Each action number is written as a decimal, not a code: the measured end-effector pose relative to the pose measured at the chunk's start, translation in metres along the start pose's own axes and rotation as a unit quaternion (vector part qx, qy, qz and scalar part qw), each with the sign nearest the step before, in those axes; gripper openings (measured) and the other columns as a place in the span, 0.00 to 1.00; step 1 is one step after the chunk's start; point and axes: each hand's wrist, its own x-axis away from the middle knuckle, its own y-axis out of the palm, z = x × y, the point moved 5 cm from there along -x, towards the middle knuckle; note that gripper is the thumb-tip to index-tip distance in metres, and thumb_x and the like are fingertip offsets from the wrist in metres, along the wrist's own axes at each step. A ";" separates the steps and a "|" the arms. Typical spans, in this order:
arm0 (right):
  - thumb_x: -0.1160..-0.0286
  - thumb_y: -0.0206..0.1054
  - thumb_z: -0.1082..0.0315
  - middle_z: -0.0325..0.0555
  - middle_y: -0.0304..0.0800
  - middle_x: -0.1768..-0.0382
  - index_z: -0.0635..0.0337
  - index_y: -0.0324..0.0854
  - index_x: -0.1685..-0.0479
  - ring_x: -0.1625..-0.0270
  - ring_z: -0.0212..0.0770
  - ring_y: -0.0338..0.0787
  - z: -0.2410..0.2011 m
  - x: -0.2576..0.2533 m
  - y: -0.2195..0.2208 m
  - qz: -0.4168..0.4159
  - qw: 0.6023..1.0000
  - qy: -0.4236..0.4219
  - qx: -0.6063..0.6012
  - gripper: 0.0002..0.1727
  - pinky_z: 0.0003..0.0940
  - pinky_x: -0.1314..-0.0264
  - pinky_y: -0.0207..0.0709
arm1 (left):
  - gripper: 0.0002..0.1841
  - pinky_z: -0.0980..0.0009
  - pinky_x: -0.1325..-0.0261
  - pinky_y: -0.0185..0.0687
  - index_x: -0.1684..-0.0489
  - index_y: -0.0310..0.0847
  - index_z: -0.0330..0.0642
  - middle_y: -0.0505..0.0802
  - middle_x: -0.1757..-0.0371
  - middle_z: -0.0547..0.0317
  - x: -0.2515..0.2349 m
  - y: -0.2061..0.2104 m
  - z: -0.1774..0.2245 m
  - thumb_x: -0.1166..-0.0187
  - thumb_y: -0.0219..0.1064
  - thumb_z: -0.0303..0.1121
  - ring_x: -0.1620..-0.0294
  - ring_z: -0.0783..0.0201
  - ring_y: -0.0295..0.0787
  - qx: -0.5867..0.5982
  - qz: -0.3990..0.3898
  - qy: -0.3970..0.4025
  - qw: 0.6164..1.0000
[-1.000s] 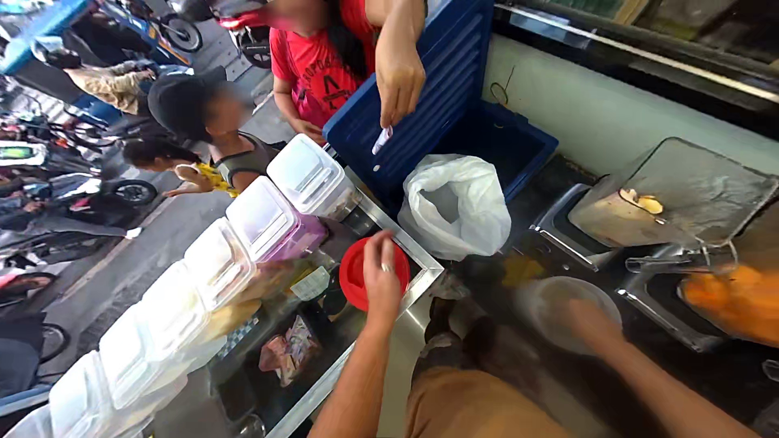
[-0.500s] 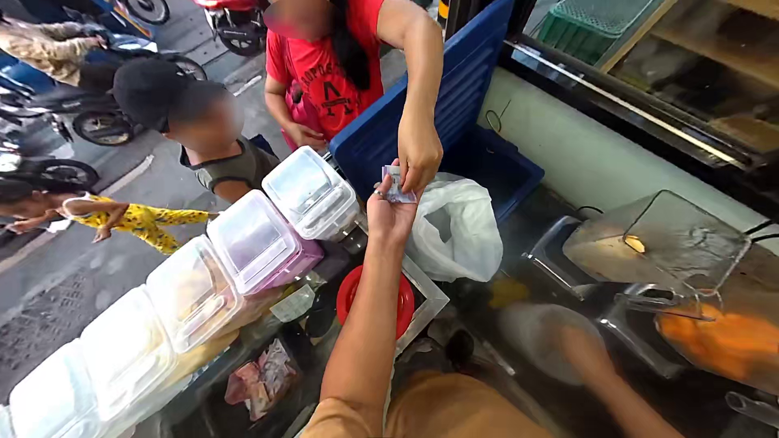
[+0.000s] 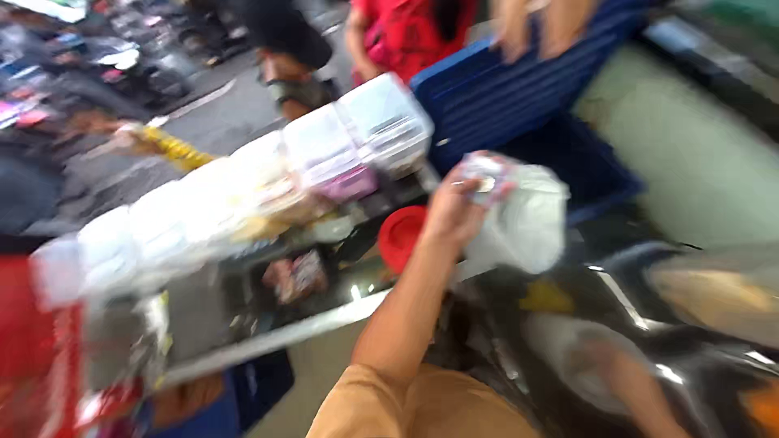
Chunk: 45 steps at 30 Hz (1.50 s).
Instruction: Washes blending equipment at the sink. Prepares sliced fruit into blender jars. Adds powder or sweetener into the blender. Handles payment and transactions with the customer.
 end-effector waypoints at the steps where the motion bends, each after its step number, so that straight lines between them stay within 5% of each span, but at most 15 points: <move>1: 0.12 0.61 0.65 0.74 0.89 0.42 0.65 0.87 0.34 0.37 0.75 0.88 -0.006 0.004 0.001 -0.017 1.000 -0.016 -0.003 0.18 0.77 0.31 0.73 | 0.23 0.59 0.43 0.88 0.22 0.68 0.48 0.86 0.32 0.49 0.022 -0.003 -0.001 0.15 0.48 0.24 0.42 0.56 0.88 -0.008 0.003 -0.013 1.000; 4: 0.10 0.56 0.59 0.75 0.86 0.37 0.67 0.84 0.31 0.32 0.73 0.85 -0.014 0.010 0.002 -0.056 0.997 -0.037 0.034 0.23 0.74 0.26 0.70 | 0.22 0.60 0.47 0.91 0.22 0.67 0.38 0.88 0.36 0.41 0.111 -0.015 0.001 0.12 0.42 0.18 0.48 0.54 0.92 -0.011 0.004 -0.088 0.996; 7: 0.11 0.56 0.58 0.73 0.87 0.37 0.64 0.85 0.31 0.32 0.70 0.86 -0.010 0.001 0.009 -0.053 0.996 -0.050 0.056 0.23 0.71 0.25 0.71 | 0.22 0.63 0.52 0.92 0.22 0.68 0.34 0.90 0.37 0.42 0.220 -0.055 0.008 0.15 0.48 0.19 0.49 0.54 0.94 -0.031 0.018 -0.107 0.994; 9: 0.11 0.58 0.59 0.76 0.88 0.42 0.65 0.86 0.33 0.38 0.74 0.88 -0.005 -0.006 0.010 -0.029 0.998 -0.047 0.035 0.21 0.77 0.32 0.72 | 0.22 0.56 0.45 0.92 0.23 0.70 0.35 0.90 0.36 0.40 0.280 -0.101 0.015 0.17 0.53 0.21 0.42 0.48 0.93 -0.009 0.089 -0.082 0.993; 13: 0.11 0.60 0.62 0.75 0.89 0.47 0.66 0.86 0.35 0.46 0.74 0.89 0.001 -0.007 0.017 0.002 1.000 0.007 0.012 0.19 0.78 0.39 0.74 | 0.24 0.41 0.28 0.81 0.17 0.63 0.34 0.84 0.27 0.33 0.350 -0.182 0.035 0.13 0.46 0.18 0.28 0.36 0.84 0.113 0.228 0.009 0.967; 19: 0.11 0.61 0.61 0.74 0.89 0.45 0.63 0.86 0.33 0.45 0.74 0.89 0.004 -0.002 0.027 0.025 0.998 0.052 0.031 0.19 0.77 0.37 0.74 | 0.21 0.36 0.28 0.79 0.20 0.68 0.35 0.83 0.28 0.29 0.377 -0.215 0.090 0.08 0.42 0.27 0.28 0.32 0.82 0.138 0.202 0.081 0.966; 25: 0.14 0.64 0.64 0.76 0.87 0.41 0.64 0.88 0.36 0.36 0.75 0.86 0.012 -0.015 0.040 0.014 0.994 0.087 0.062 0.17 0.79 0.31 0.69 | 0.22 0.35 0.24 0.75 0.18 0.66 0.34 0.81 0.26 0.28 0.365 -0.217 0.129 0.11 0.47 0.21 0.26 0.31 0.80 0.109 0.193 0.081 0.972; 27: 0.19 0.67 0.69 0.77 0.86 0.40 0.66 0.84 0.32 0.38 0.76 0.87 0.014 -0.022 0.046 -0.002 0.992 0.103 0.068 0.19 0.78 0.34 0.72 | 0.22 0.36 0.24 0.75 0.17 0.66 0.35 0.82 0.26 0.29 0.352 -0.210 0.135 0.08 0.44 0.23 0.25 0.32 0.80 0.106 0.180 0.068 0.976; 30: 0.17 0.67 0.63 0.82 0.77 0.29 0.69 0.75 0.22 0.25 0.80 0.76 0.015 -0.017 0.034 0.006 0.988 0.134 0.083 0.28 0.80 0.25 0.65 | 0.23 0.36 0.23 0.74 0.16 0.63 0.35 0.81 0.25 0.30 0.327 -0.193 0.137 0.07 0.39 0.26 0.24 0.33 0.79 0.103 0.163 0.058 0.980; 32: 0.15 0.61 0.60 0.86 0.78 0.33 0.71 0.75 0.23 0.29 0.85 0.77 -0.035 0.031 0.002 0.106 0.987 0.105 0.058 0.28 0.85 0.29 0.64 | 0.23 0.35 0.22 0.73 0.16 0.62 0.35 0.80 0.24 0.30 0.313 -0.175 0.139 0.06 0.37 0.27 0.23 0.34 0.78 0.106 0.156 0.046 0.981; 34: 0.14 0.60 0.59 0.80 0.84 0.41 0.71 0.81 0.32 0.38 0.79 0.85 -0.136 0.094 -0.034 0.225 0.974 -0.012 -0.015 0.24 0.80 0.35 0.72 | 0.23 0.37 0.22 0.73 0.15 0.62 0.36 0.80 0.24 0.31 0.295 -0.158 0.137 0.06 0.37 0.27 0.23 0.35 0.79 0.107 0.143 0.031 0.983; 37: 0.16 0.65 0.58 0.52 0.92 0.52 0.62 0.90 0.46 0.51 0.40 0.92 -0.311 0.177 -0.054 0.273 0.911 -0.272 -0.147 0.17 0.39 0.45 0.88 | 0.23 0.40 0.21 0.74 0.15 0.62 0.37 0.81 0.25 0.33 0.264 -0.127 0.118 0.06 0.39 0.27 0.24 0.37 0.80 0.095 0.106 -0.013 0.990; 39: 0.17 0.68 0.58 0.40 0.92 0.53 0.54 0.93 0.49 0.51 0.28 0.90 -0.388 0.188 -0.056 0.241 0.867 -0.399 -0.179 0.12 0.27 0.46 0.88 | 0.23 0.42 0.22 0.75 0.14 0.60 0.37 0.82 0.25 0.35 0.243 -0.101 0.110 0.06 0.40 0.26 0.25 0.39 0.81 0.084 0.079 -0.029 0.993; 45: 0.19 0.69 0.51 0.40 0.89 0.55 0.49 0.93 0.44 0.58 0.29 0.87 -0.440 0.158 -0.070 0.220 0.874 -0.408 -0.147 0.16 0.25 0.53 0.85 | 0.23 0.52 0.29 0.82 0.14 0.60 0.39 0.84 0.27 0.39 0.212 -0.051 0.107 0.07 0.41 0.26 0.30 0.47 0.86 0.040 0.045 -0.045 0.997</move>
